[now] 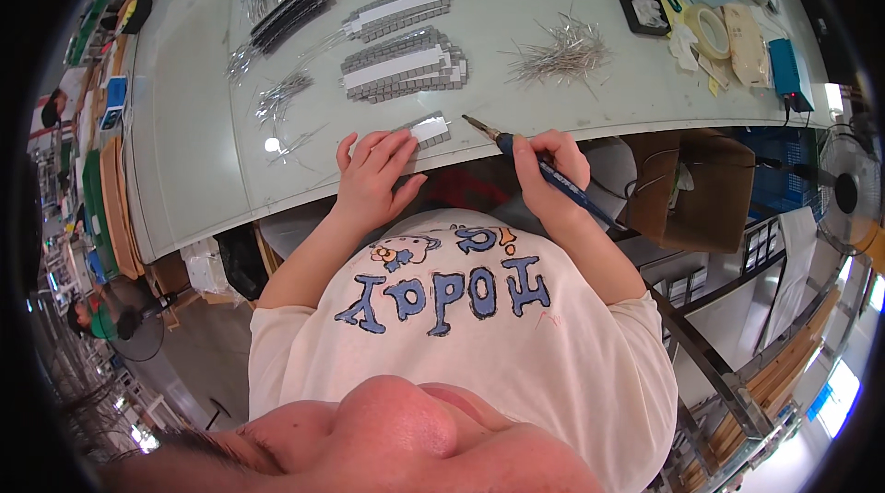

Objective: The person aligns electronic components on a workbench, uses a soldering iron to solder metal pins onto them, transfers more metal pins from a wooden tray onto the table, and solders pins to the remaining components.

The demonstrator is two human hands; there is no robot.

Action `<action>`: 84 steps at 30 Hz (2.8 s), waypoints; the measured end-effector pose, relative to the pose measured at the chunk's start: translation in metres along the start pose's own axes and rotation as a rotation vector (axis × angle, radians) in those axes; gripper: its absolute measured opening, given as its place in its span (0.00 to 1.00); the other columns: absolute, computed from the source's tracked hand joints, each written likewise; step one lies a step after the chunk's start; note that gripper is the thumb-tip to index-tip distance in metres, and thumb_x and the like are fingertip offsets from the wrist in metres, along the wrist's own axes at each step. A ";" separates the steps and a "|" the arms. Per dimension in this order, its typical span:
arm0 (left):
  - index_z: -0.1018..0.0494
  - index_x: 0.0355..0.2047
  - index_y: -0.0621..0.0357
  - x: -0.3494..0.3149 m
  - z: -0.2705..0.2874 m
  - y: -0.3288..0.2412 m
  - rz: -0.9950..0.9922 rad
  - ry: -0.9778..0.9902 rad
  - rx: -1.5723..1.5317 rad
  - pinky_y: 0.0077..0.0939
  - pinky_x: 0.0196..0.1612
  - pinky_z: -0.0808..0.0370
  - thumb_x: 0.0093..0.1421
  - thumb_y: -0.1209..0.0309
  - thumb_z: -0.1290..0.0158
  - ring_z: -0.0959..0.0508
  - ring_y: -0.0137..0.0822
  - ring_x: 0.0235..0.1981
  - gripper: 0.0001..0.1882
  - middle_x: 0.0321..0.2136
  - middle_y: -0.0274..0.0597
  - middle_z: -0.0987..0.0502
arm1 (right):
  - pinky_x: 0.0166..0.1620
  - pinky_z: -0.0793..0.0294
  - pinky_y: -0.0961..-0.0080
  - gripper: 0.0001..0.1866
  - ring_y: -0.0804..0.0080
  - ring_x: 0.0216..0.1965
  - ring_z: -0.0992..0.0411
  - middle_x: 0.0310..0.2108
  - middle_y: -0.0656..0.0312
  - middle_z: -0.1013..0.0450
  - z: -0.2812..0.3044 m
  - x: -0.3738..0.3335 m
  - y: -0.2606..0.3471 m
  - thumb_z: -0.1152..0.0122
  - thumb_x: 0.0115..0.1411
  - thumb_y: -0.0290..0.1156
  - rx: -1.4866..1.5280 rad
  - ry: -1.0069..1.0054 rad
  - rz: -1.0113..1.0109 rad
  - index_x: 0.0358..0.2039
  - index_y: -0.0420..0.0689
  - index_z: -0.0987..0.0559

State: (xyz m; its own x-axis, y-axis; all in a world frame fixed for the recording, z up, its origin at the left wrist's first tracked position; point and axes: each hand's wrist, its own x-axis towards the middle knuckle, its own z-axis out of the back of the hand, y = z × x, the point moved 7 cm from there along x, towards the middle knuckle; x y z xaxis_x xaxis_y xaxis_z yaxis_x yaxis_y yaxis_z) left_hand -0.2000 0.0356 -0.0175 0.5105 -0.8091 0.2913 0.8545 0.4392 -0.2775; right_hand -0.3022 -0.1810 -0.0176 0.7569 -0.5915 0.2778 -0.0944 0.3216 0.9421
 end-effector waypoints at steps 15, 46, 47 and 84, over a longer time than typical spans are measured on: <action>0.30 0.47 0.58 0.002 -0.003 -0.006 -0.009 -0.006 -0.039 0.41 0.55 0.46 0.51 0.57 0.42 0.34 0.36 0.51 0.27 0.50 0.37 0.32 | 0.22 0.41 0.85 0.11 0.86 0.18 0.41 0.17 0.66 0.33 -0.004 0.002 0.000 0.38 0.54 0.21 0.022 0.011 0.031 0.26 0.42 0.33; 0.28 0.47 0.56 0.008 -0.005 -0.009 -0.012 -0.050 -0.035 0.42 0.53 0.41 0.49 0.59 0.40 0.32 0.40 0.51 0.26 0.50 0.39 0.30 | 0.26 0.36 0.81 0.09 0.82 0.22 0.35 0.18 0.65 0.33 0.001 0.018 -0.015 0.38 0.53 0.26 -0.222 -0.010 -0.255 0.23 0.43 0.30; 0.28 0.47 0.56 0.007 -0.005 -0.009 0.002 -0.026 -0.030 0.42 0.54 0.41 0.49 0.59 0.40 0.32 0.40 0.51 0.26 0.50 0.40 0.30 | 0.26 0.34 0.75 0.10 0.76 0.22 0.33 0.18 0.62 0.31 0.000 0.024 -0.002 0.37 0.52 0.31 -0.235 -0.011 -0.272 0.21 0.43 0.29; 0.26 0.42 0.53 -0.001 0.022 -0.005 -0.055 -0.058 0.024 0.38 0.53 0.42 0.47 0.73 0.41 0.29 0.32 0.45 0.19 0.43 0.30 0.27 | 0.28 0.40 0.86 0.07 0.85 0.24 0.40 0.23 0.66 0.32 0.038 0.009 -0.009 0.44 0.57 0.18 0.280 -0.357 0.020 0.28 0.41 0.32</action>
State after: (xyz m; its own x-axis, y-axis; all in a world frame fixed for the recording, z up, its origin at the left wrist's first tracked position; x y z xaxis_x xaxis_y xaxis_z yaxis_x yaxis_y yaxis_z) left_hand -0.2023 0.0429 0.0040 0.4671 -0.8083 0.3584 0.8830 0.4049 -0.2376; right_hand -0.3191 -0.2176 -0.0159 0.4876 -0.8207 0.2977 -0.3155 0.1523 0.9366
